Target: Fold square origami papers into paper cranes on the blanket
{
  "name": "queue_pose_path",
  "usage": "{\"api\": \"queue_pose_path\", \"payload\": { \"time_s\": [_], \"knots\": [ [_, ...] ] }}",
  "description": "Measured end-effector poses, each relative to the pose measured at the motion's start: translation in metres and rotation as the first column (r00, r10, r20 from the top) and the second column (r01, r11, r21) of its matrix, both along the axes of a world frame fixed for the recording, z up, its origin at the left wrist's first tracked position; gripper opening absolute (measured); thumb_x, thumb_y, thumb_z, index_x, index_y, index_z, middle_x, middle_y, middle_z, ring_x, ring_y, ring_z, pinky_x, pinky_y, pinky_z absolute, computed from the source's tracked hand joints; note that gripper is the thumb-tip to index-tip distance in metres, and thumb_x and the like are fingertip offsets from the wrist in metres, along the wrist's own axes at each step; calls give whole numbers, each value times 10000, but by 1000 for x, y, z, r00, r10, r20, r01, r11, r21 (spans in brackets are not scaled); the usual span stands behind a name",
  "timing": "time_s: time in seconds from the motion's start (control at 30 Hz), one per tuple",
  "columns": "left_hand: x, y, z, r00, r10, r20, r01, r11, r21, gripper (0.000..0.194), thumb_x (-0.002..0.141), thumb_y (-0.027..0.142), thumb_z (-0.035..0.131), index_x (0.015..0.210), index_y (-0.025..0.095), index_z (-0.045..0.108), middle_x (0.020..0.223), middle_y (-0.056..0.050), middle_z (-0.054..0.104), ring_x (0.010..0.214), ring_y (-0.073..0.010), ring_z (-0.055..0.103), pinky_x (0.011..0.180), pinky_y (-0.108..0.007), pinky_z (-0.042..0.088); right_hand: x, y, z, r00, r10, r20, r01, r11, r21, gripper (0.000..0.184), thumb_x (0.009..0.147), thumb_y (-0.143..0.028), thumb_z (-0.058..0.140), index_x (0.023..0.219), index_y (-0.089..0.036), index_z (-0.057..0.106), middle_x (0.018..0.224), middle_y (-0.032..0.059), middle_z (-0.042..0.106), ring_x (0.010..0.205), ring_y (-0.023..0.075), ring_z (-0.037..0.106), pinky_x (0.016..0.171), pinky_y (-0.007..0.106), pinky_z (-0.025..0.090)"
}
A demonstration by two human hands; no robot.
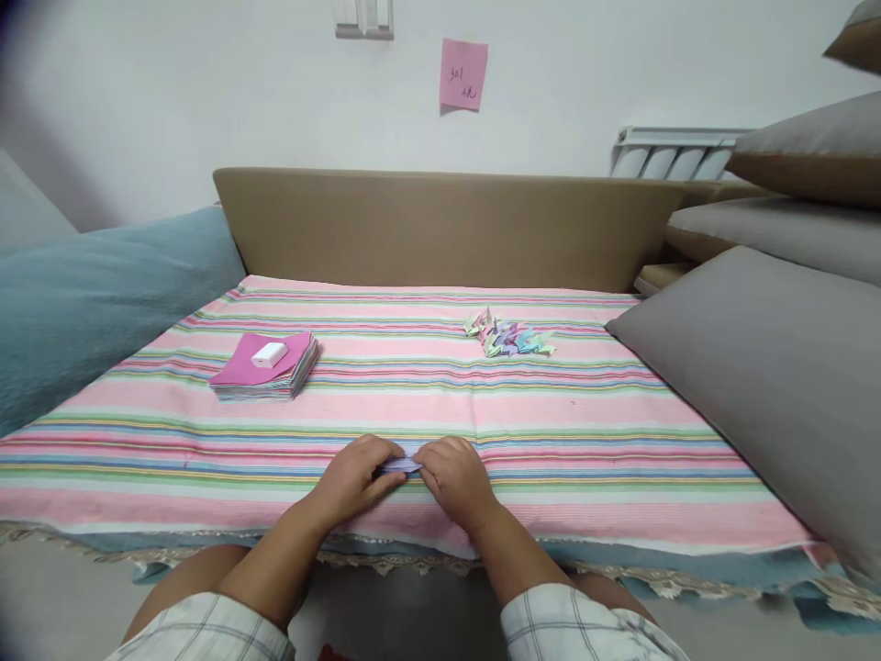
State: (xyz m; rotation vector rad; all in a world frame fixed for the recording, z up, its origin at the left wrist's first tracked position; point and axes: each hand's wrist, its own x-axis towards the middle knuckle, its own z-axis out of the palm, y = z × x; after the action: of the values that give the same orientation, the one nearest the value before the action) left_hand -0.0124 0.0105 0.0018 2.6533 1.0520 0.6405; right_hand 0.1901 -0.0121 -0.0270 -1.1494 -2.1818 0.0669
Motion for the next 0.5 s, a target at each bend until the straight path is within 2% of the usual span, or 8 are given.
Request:
{"api": "queue_pose_path", "payload": {
  "time_s": [0.07, 0.23, 0.4, 0.5],
  "knots": [
    [-1, 1, -3, 1000, -10, 7, 10, 1000, 9, 269, 786, 353, 622, 1013, 212, 597, 945, -43, 668, 886, -203, 575, 794, -329, 442, 0, 1, -1, 1000, 1, -17, -1, 1000, -3, 172, 893, -225, 478, 939, -216, 643, 919, 41, 690, 857, 176, 583, 797, 323, 404],
    [1, 2, -7, 993, 67, 93, -66, 998, -13, 159, 829, 254, 543, 955, 223, 634, 899, -31, 691, 839, -179, 605, 765, -304, 455, -2, -1, 2, 996, 16, -90, -18, 999, -30, 209, 909, -276, 464, 995, -217, 645, 930, 47, 695, 861, 166, 602, 798, 319, 444],
    [3, 1, -2, 974, 123, 190, -93, 983, -159, 156, 802, 227, 541, 915, 227, 649, 874, -8, 695, 816, -161, 617, 739, -269, 463, -1, -3, 6, 975, 32, -221, -45, 998, -53, 233, 882, -329, 507, 1031, -218, 647, 948, 61, 697, 885, 174, 620, 803, 316, 479],
    [4, -1, 1, 959, 138, 249, -63, 956, -288, 167, 789, 240, 549, 919, 225, 653, 872, 4, 698, 807, -152, 628, 728, -250, 472, 0, -2, 9, 952, 15, -307, -69, 983, -168, 211, 862, -317, 526, 978, -226, 676, 913, 51, 707, 858, 176, 637, 783, 304, 488]
  ]
}}
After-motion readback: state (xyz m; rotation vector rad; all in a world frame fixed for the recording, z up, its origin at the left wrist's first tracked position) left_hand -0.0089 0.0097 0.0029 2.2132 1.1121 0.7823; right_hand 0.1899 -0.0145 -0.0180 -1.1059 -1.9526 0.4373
